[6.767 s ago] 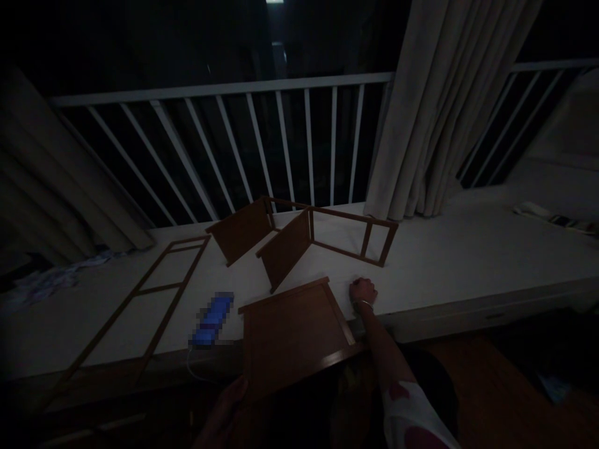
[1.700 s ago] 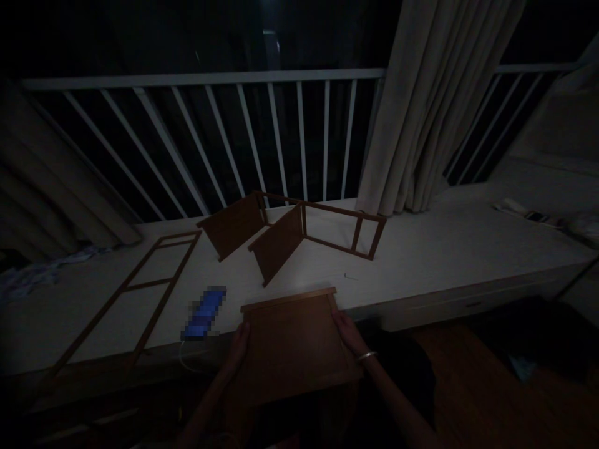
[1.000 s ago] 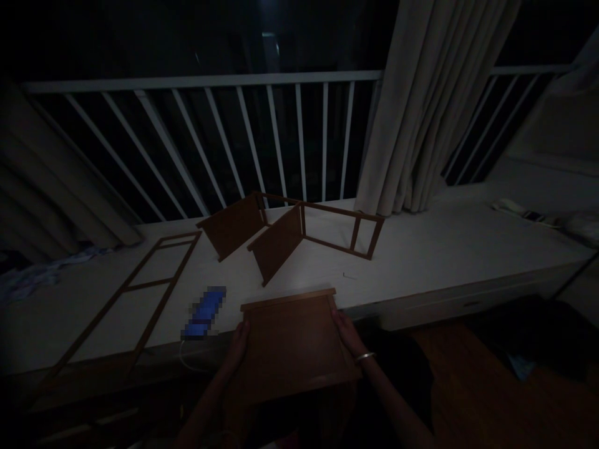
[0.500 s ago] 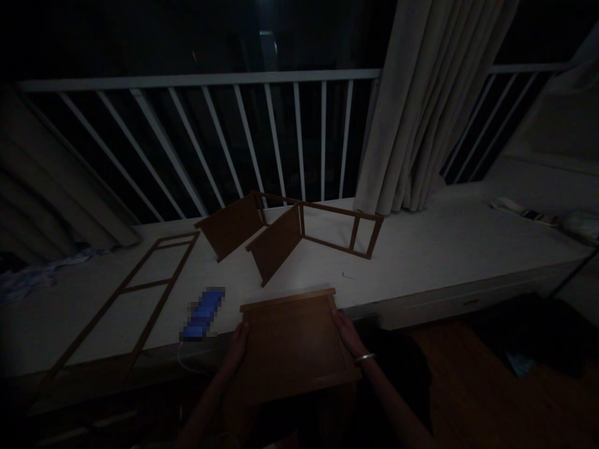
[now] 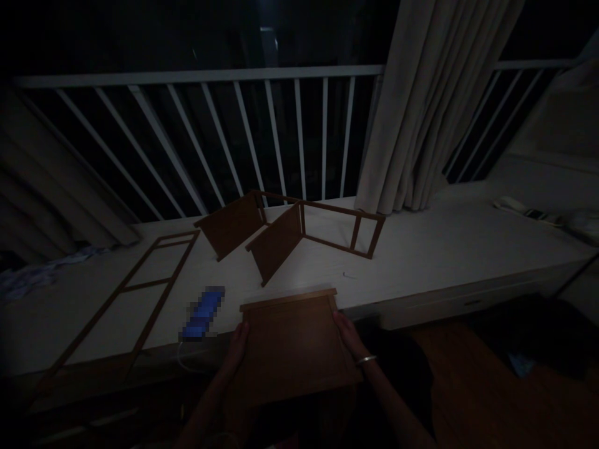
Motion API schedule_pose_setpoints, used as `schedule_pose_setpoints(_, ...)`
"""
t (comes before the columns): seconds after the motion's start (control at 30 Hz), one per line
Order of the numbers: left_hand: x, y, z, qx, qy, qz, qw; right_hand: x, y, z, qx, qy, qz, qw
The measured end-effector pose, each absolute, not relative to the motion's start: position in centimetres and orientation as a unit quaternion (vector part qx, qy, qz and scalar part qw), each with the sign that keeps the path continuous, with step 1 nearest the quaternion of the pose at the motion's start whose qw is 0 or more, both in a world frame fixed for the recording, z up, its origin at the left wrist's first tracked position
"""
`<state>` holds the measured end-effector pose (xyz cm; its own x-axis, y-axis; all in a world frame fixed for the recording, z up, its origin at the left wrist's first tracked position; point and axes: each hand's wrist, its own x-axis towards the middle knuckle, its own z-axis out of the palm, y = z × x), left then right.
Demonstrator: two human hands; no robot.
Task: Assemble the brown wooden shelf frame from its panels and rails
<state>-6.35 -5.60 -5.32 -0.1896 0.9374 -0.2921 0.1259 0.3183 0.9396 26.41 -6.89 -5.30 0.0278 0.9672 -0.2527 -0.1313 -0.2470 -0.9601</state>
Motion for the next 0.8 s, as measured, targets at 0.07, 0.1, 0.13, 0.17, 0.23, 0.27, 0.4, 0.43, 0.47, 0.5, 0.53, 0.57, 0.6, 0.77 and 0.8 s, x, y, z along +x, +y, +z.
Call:
schedule_pose_setpoints(0.07,-6.3,-5.6,-5.1,0.410,0.659,0.414,0.476,26.4,-6.9,-5.4,-0.533,-0.380,0.586,0.478)
schedule_pose_setpoints(0.1,-6.3,-5.5,-4.9,0.407,0.665,0.415,0.470,26.4,-6.9,-5.5,-0.529,-0.374,0.592,0.480)
schedule_pose_setpoints(0.13,-6.3,-5.4,-4.9,0.407,0.665,0.417,0.467,26.3,-6.9,-5.5,-0.527,-0.368,0.594,0.482)
schedule_pose_setpoints(0.17,-6.3,-5.3,-4.8,0.411,0.660,0.420,0.468,26.3,-6.9,-5.6,-0.528,-0.363,0.596,0.485)
schedule_pose_setpoints(0.23,-6.4,-5.0,-4.9,0.417,0.645,0.426,0.478,26.2,-7.0,-5.6,-0.527,-0.355,0.595,0.492)
schedule_pose_setpoints(0.27,-6.4,-4.9,-5.0,0.418,0.637,0.430,0.484,26.1,-7.1,-5.6,-0.525,-0.354,0.594,0.496)
schedule_pose_setpoints(0.4,-6.4,-4.7,-5.3,0.405,0.626,0.436,0.504,26.2,-7.2,-5.8,-0.516,-0.355,0.597,0.501)
schedule_pose_setpoints(0.43,-6.3,-4.8,-5.3,0.396,0.625,0.436,0.512,26.3,-7.2,-5.9,-0.519,-0.354,0.595,0.502)
schedule_pose_setpoints(0.47,-6.2,-4.9,-5.1,0.386,0.622,0.436,0.523,26.4,-7.2,-6.0,-0.522,-0.353,0.591,0.503)
schedule_pose_setpoints(0.5,-6.1,-5.1,-4.8,0.373,0.617,0.437,0.537,26.4,-7.1,-6.1,-0.524,-0.354,0.588,0.504)
schedule_pose_setpoints(0.53,-6.0,-5.2,-4.5,0.359,0.613,0.438,0.552,26.4,-7.1,-6.2,-0.524,-0.354,0.587,0.506)
schedule_pose_setpoints(0.57,-5.8,-5.4,-4.1,0.347,0.608,0.438,0.564,26.4,-7.0,-6.2,-0.520,-0.354,0.590,0.507)
schedule_pose_setpoints(0.6,-5.7,-5.5,-3.8,0.336,0.605,0.439,0.573,26.4,-7.0,-6.2,-0.516,-0.351,0.595,0.506)
schedule_pose_setpoints(0.77,-5.4,-5.5,-3.1,0.324,0.577,0.452,0.599,26.3,-7.1,-5.9,-0.507,-0.344,0.610,0.502)
schedule_pose_setpoints(0.8,-5.4,-5.5,-3.1,0.326,0.570,0.454,0.602,26.2,-7.1,-5.8,-0.511,-0.346,0.606,0.502)
